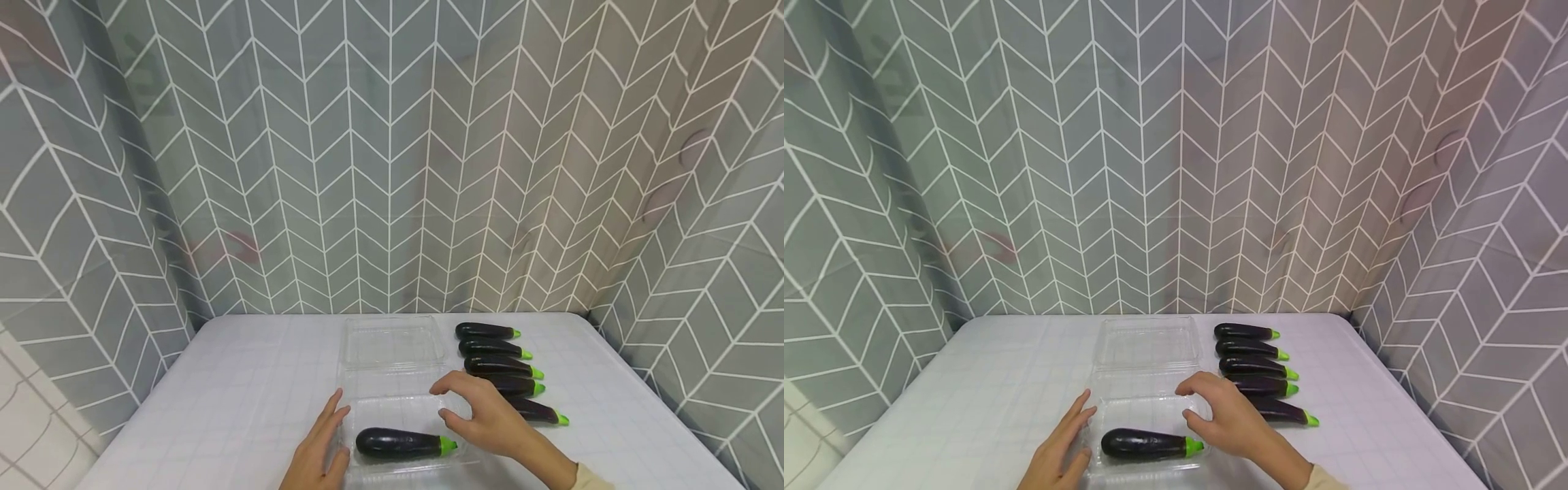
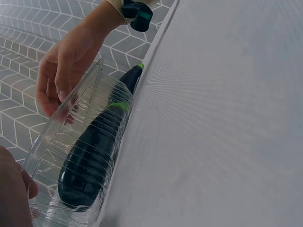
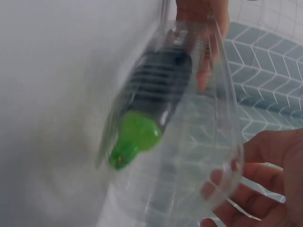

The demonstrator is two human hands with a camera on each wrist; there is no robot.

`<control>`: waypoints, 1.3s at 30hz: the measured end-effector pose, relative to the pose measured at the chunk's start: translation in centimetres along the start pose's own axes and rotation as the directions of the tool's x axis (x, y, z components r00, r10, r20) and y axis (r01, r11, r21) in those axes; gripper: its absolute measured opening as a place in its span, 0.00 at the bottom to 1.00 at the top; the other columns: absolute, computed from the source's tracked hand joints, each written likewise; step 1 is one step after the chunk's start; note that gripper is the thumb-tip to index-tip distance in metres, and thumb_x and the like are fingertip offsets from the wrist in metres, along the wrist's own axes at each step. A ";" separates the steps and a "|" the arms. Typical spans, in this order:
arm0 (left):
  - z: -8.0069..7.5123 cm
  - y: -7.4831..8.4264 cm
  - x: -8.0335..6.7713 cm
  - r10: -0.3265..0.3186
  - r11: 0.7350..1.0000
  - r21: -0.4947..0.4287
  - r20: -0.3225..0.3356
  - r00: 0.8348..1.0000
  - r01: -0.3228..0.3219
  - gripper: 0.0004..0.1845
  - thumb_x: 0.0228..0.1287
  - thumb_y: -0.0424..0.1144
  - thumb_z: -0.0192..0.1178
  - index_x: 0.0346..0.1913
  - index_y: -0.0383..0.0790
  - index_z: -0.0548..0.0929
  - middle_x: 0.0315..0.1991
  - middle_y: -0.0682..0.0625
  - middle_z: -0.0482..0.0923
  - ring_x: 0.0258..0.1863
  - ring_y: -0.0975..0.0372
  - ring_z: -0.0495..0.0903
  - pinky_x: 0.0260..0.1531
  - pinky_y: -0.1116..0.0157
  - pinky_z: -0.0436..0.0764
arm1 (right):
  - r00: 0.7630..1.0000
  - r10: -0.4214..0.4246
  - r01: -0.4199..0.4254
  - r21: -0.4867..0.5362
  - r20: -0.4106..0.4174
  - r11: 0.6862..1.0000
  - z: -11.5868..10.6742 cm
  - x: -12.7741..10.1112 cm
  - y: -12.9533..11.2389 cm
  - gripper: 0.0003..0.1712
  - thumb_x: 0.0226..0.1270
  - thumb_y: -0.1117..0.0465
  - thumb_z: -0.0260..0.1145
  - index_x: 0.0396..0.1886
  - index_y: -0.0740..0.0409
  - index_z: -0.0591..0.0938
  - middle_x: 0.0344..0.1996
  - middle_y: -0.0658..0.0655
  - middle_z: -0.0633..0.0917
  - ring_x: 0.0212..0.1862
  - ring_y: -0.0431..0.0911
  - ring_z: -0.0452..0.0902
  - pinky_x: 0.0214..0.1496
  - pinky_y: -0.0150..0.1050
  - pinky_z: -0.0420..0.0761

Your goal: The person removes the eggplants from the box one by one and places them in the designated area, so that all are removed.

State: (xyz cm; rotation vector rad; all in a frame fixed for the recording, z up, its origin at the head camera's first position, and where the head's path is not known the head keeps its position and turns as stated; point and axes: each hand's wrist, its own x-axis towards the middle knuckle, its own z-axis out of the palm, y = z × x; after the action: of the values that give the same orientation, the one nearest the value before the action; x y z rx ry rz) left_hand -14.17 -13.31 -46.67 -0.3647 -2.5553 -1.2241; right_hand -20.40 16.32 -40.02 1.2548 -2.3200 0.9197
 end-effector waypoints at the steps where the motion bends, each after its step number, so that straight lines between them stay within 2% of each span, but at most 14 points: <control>1: 0.0 0.1 0.0 -0.026 1.000 -0.008 0.016 1.000 0.026 0.29 0.56 0.29 0.55 0.64 0.43 0.69 0.71 0.58 0.52 0.67 0.60 0.56 0.59 0.51 0.62 | 1.000 -0.004 0.003 0.010 0.013 1.000 0.2 0.1 -0.1 0.19 0.57 0.65 0.67 0.47 0.44 0.77 0.43 0.39 0.79 0.44 0.37 0.76 0.44 0.37 0.78; 6: -0.1 0.2 0.0 -0.057 0.998 -0.008 0.032 0.998 0.058 0.29 0.57 0.30 0.55 0.65 0.44 0.69 0.71 0.58 0.52 0.67 0.61 0.56 0.60 0.51 0.61 | 0.996 -0.002 -0.001 0.034 0.089 0.999 1.3 0.5 -0.4 0.17 0.59 0.64 0.65 0.47 0.45 0.77 0.42 0.40 0.80 0.44 0.37 0.77 0.44 0.40 0.79; 11: -0.1 0.3 0.1 -0.076 0.997 -0.009 0.055 0.996 0.076 0.29 0.58 0.30 0.55 0.65 0.43 0.69 0.71 0.56 0.52 0.67 0.59 0.56 0.60 0.49 0.62 | 0.985 -0.009 0.000 0.057 0.172 0.998 2.5 0.8 -0.7 0.15 0.59 0.65 0.65 0.46 0.48 0.79 0.40 0.44 0.82 0.41 0.39 0.78 0.43 0.35 0.78; 16: 0.0 0.4 0.0 -0.079 0.997 -0.003 0.059 0.995 0.079 0.29 0.57 0.30 0.55 0.65 0.43 0.69 0.71 0.55 0.52 0.67 0.58 0.57 0.60 0.49 0.62 | 0.957 0.011 -0.033 0.072 0.289 0.997 3.5 1.2 -1.1 0.14 0.59 0.62 0.66 0.46 0.54 0.81 0.39 0.45 0.83 0.40 0.34 0.77 0.40 0.31 0.79; 21: 0.0 0.6 0.0 -0.085 0.996 0.010 0.057 0.995 0.084 0.29 0.57 0.30 0.55 0.65 0.42 0.68 0.71 0.55 0.52 0.67 0.56 0.56 0.59 0.49 0.61 | 0.928 0.061 -0.079 0.035 0.368 0.996 3.9 1.7 -1.3 0.12 0.61 0.57 0.65 0.45 0.49 0.81 0.35 0.39 0.82 0.35 0.28 0.75 0.34 0.26 0.76; 25: -0.1 0.6 0.0 -0.092 0.996 0.021 0.056 0.994 0.091 0.29 0.57 0.32 0.54 0.65 0.43 0.68 0.72 0.57 0.51 0.67 0.57 0.57 0.59 0.48 0.61 | 0.923 0.083 -0.104 0.035 0.375 0.994 4.0 1.9 -1.2 0.14 0.58 0.57 0.67 0.46 0.49 0.81 0.34 0.38 0.82 0.36 0.29 0.75 0.37 0.27 0.76; 27: -0.1 0.5 0.0 -0.037 0.999 0.024 0.027 0.999 0.036 0.30 0.55 0.30 0.56 0.64 0.41 0.69 0.71 0.55 0.52 0.66 0.56 0.58 0.58 0.49 0.63 | 0.923 0.103 -0.122 0.029 0.372 0.992 4.1 1.9 -1.1 0.16 0.56 0.56 0.69 0.46 0.49 0.81 0.36 0.38 0.80 0.37 0.30 0.74 0.39 0.29 0.76; 30: -0.1 0.4 0.0 0.008 0.999 0.034 0.004 1.000 -0.008 0.30 0.54 0.30 0.57 0.64 0.41 0.69 0.71 0.55 0.53 0.66 0.58 0.58 0.58 0.51 0.64 | 0.928 0.114 -0.127 0.014 0.355 0.992 4.1 1.8 -1.0 0.18 0.55 0.56 0.69 0.47 0.49 0.81 0.38 0.38 0.79 0.39 0.31 0.73 0.41 0.31 0.76; 32: 0.0 0.3 0.0 0.020 0.999 0.034 0.004 1.000 -0.020 0.30 0.54 0.29 0.57 0.64 0.40 0.69 0.71 0.54 0.53 0.66 0.58 0.58 0.58 0.51 0.64 | 0.939 0.092 -0.100 0.008 0.333 0.995 4.2 1.7 -0.9 0.17 0.57 0.56 0.68 0.47 0.49 0.81 0.39 0.39 0.79 0.41 0.32 0.73 0.43 0.32 0.76; 34: -0.1 0.4 -0.1 -0.027 0.999 0.024 0.026 0.999 0.026 0.30 0.55 0.30 0.56 0.65 0.43 0.69 0.72 0.57 0.52 0.67 0.60 0.57 0.59 0.51 0.63 | 0.951 0.062 -0.069 0.011 0.303 0.998 4.2 1.6 -0.8 0.16 0.59 0.57 0.66 0.48 0.51 0.81 0.42 0.41 0.80 0.43 0.34 0.74 0.45 0.34 0.77; 37: -0.1 0.5 0.0 -0.049 0.999 0.025 0.038 0.998 0.048 0.30 0.56 0.30 0.55 0.65 0.43 0.68 0.72 0.56 0.51 0.67 0.58 0.56 0.59 0.50 0.62 | 0.964 0.038 -0.043 0.011 0.264 0.999 4.4 1.5 -0.8 0.15 0.63 0.59 0.62 0.50 0.53 0.80 0.44 0.44 0.81 0.46 0.36 0.76 0.47 0.36 0.77; 39: -0.1 0.5 0.0 -0.049 0.999 0.025 0.034 0.998 0.048 0.30 0.56 0.30 0.56 0.65 0.42 0.68 0.72 0.55 0.51 0.67 0.58 0.56 0.59 0.50 0.62 | 0.965 0.047 -0.055 0.022 0.258 0.998 4.5 1.5 -0.8 0.14 0.66 0.60 0.59 0.50 0.53 0.80 0.45 0.45 0.81 0.46 0.37 0.76 0.46 0.36 0.78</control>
State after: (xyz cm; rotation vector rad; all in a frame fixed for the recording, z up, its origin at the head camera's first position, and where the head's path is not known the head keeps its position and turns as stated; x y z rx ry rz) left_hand -13.94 -13.10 -46.27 -0.3229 -2.6205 -1.2130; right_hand -20.59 12.00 -42.16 1.4061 -2.5561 0.8529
